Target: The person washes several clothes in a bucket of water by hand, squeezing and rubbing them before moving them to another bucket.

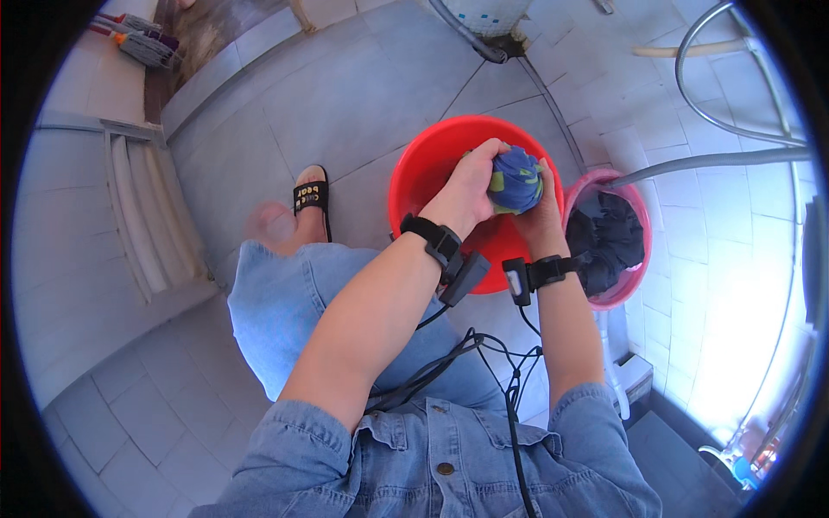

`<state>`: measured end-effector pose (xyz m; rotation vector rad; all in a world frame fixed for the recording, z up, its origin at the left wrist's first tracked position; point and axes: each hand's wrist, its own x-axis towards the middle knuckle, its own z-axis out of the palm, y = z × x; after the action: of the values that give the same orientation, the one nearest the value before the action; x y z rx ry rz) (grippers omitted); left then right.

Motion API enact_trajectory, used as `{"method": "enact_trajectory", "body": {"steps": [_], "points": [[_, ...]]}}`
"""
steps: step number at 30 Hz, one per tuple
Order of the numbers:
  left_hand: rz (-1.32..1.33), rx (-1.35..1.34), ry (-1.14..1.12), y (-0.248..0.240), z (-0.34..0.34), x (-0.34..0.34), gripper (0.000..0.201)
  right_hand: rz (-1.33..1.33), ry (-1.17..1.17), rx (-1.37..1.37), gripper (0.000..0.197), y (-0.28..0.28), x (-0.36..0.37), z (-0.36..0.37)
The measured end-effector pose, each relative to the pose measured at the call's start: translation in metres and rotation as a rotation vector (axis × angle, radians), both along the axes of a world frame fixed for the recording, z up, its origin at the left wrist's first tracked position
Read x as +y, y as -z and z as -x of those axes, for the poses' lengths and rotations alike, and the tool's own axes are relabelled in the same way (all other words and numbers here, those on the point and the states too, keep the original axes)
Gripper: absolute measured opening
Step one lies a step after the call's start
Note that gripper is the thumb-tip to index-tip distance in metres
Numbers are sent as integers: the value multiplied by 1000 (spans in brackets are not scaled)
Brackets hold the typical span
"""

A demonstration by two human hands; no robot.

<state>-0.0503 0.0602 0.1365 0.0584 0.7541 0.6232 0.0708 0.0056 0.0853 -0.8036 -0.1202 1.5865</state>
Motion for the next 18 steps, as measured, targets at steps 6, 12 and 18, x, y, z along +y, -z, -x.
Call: {"method": "enact_trajectory", "body": {"steps": [6,12,18], "points": [[21,529,106,25,3,14,34,-167,117,-415,22,-14,-8,7],[112,25,31,43,12,11,25,-318,-8,-248,13,-43,-21,27],[-494,514,-12,30,-23,-8,9,85,184,-179,16,11,-1,-5]]}}
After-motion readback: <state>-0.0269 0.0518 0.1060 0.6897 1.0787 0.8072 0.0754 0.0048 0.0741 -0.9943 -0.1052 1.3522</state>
